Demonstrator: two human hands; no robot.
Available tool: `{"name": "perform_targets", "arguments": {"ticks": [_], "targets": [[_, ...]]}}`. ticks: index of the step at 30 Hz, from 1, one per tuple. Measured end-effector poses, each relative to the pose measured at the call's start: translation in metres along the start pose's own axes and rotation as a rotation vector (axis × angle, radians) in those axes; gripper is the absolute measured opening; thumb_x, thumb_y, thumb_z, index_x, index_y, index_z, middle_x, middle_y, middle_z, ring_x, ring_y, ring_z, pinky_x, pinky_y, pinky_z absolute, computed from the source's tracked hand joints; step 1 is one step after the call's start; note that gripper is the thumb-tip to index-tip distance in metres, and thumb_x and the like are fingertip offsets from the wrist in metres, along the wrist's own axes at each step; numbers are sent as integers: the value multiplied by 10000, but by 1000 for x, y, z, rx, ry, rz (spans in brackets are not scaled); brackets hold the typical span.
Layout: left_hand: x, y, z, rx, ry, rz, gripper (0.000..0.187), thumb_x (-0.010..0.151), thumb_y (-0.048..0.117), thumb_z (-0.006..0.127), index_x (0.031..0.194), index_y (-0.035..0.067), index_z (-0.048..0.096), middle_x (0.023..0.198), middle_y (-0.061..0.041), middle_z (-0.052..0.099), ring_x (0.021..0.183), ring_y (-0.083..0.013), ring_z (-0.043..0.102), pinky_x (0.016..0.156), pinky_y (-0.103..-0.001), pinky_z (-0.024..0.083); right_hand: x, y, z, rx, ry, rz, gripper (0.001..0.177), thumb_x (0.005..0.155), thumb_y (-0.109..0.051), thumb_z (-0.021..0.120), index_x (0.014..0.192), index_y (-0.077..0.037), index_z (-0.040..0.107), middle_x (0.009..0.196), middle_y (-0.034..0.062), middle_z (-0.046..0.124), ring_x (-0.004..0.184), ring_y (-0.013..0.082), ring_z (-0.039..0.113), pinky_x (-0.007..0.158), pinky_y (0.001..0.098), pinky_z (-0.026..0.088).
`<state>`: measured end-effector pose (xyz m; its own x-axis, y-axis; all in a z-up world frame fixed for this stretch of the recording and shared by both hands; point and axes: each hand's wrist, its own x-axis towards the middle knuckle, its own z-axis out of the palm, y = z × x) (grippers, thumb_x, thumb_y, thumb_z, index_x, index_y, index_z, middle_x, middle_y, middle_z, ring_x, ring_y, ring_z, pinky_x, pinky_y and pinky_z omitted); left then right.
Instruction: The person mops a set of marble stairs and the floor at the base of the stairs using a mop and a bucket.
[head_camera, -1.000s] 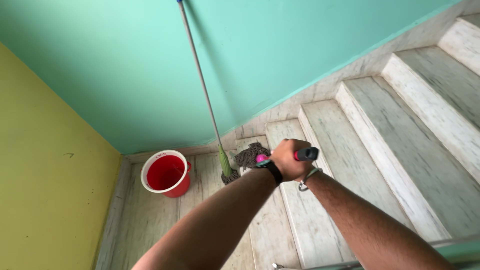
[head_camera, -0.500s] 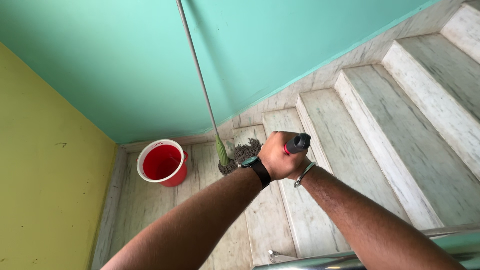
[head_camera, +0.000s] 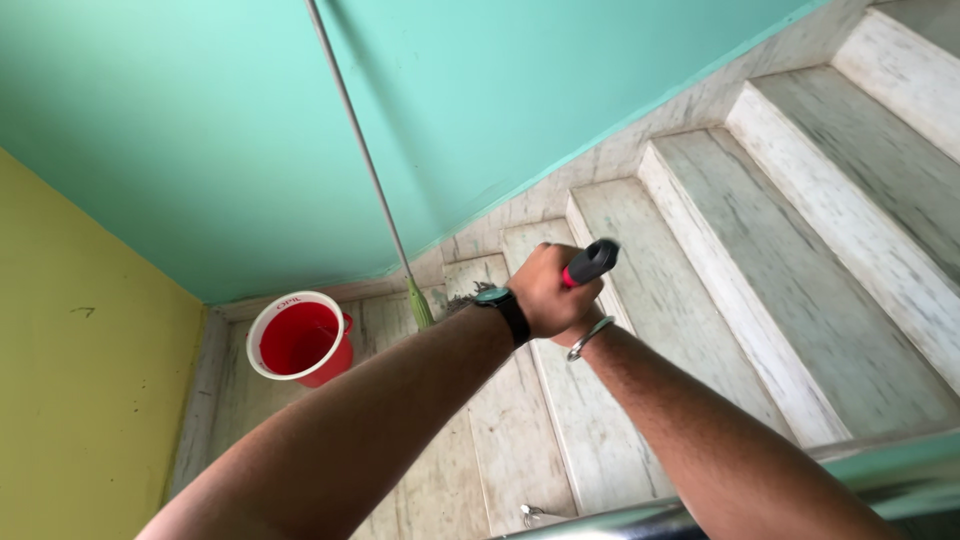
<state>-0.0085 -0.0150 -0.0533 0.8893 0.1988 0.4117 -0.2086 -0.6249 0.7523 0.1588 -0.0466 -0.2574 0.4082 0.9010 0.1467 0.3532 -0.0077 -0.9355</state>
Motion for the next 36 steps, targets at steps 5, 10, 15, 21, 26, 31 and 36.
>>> {"name": "perform_targets", "arguments": {"ticks": [5,10,15,21,26,31,36], "targets": [[-34,-16,7,116,-186,-17,182,835,217,643,747,58,635,702,-169,689,672,-336,694,637,-451,522,-11,47,19,-134,-111,330,170,1025,-217,535,1079,-139,675,1104,-16,692,999,82,655,870,252,553],[-59,-41,13,105,-83,31,71,736,104,637,780,48,639,828,-155,720,814,-369,713,706,-443,567,-4,98,32,179,-60,465,211,1029,-207,509,1136,-138,676,1180,-13,683,1094,65,632,951,224,525],[-56,-47,11,141,-87,-46,122,739,130,669,796,29,631,856,-181,711,848,-385,711,735,-437,568,23,106,35,360,-151,244,264,1017,-207,579,1185,-24,671,1250,108,694,1144,151,659,1010,290,537],[-49,-35,-3,55,-18,30,154,753,150,687,833,20,669,890,-204,723,872,-390,697,742,-444,558,13,28,23,-331,-150,165,128,920,-202,652,1003,-146,732,1101,7,738,1043,105,672,905,288,565],[-49,-7,-28,-77,-4,-131,261,791,260,689,744,10,631,670,-155,652,630,-264,655,636,-388,550,-11,-60,22,-442,-251,-63,89,877,-200,710,887,-112,715,979,18,749,928,128,694,794,302,593],[-44,27,-38,-132,18,-149,254,782,256,660,704,16,625,629,-116,654,582,-210,637,589,-369,528,-31,-111,9,-323,-290,-254,101,823,-165,746,868,-87,701,927,19,742,893,125,690,755,299,590],[-29,46,-37,-221,54,-231,279,790,240,629,638,8,597,574,-114,641,527,-185,617,525,-377,509,-37,-138,-5,-291,-286,-292,175,839,-120,717,1004,-75,678,1021,25,701,977,129,660,809,325,578]]}}
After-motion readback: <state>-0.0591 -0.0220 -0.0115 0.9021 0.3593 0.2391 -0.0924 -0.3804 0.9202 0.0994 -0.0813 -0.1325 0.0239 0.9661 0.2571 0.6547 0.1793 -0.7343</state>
